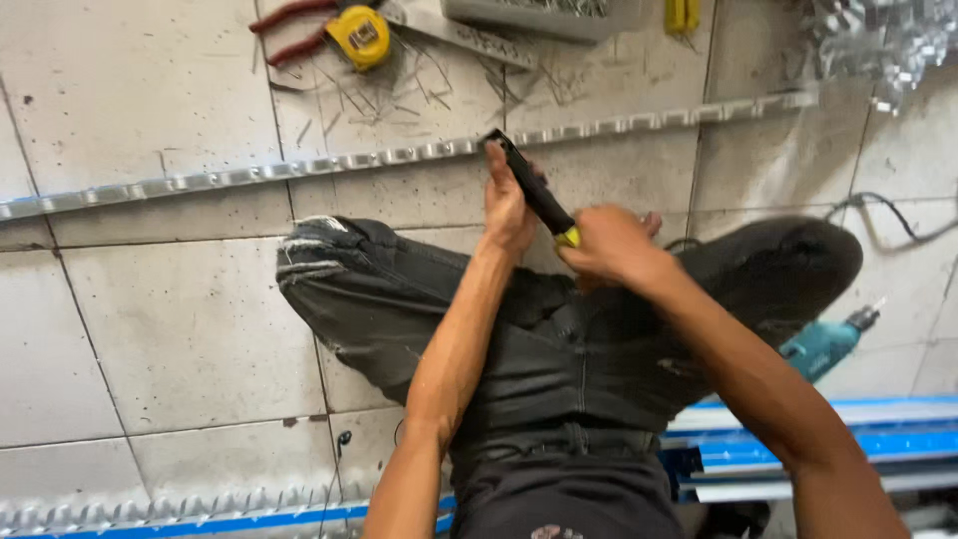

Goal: The person sits on a tiled floor and uses a manual rivet gun to attach metal rivets to a long, perforated metal strip. They repeatedly pick up rivets from a container, insert them into the strip, and squeeze the tool to fasten them.

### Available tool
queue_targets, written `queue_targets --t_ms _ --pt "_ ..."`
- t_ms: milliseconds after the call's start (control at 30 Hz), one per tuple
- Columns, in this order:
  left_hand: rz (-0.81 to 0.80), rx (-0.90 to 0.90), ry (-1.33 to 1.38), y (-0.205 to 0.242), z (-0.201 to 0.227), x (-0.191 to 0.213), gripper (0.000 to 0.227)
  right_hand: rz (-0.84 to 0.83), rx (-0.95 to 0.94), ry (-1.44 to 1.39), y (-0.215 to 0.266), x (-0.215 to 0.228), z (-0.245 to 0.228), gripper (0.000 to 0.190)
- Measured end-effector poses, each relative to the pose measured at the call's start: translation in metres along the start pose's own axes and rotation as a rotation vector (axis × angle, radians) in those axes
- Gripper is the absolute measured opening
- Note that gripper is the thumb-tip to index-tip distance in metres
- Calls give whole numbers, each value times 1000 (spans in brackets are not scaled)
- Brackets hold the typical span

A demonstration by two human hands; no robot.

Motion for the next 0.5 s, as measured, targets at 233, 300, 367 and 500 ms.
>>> queue_targets --t_ms 233,300,367,500 --pt "25 14 -34 3 6 -6 91 47 -97 -360 -21 -27 26 111" --pt "54 70 -19 5 1 0 92 32 -149 -396 -33 -64 52 83" --pt "-27 162 99 -1 14 -2 111 113 -118 -342 -58 -92 90 61" --pt "-270 329 285 -22 0 9 144 145 -135 -367 -78 -127 123 51"
Point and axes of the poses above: each hand's wrist, its own y-axis away from the middle knuckle, its own x-axis out of the back of the hand, z = x × y, the point moved 4 cm from there along -y, towards the middle knuckle, and after that the axes turned 8 degrees about -y, right-handed, at the moved point
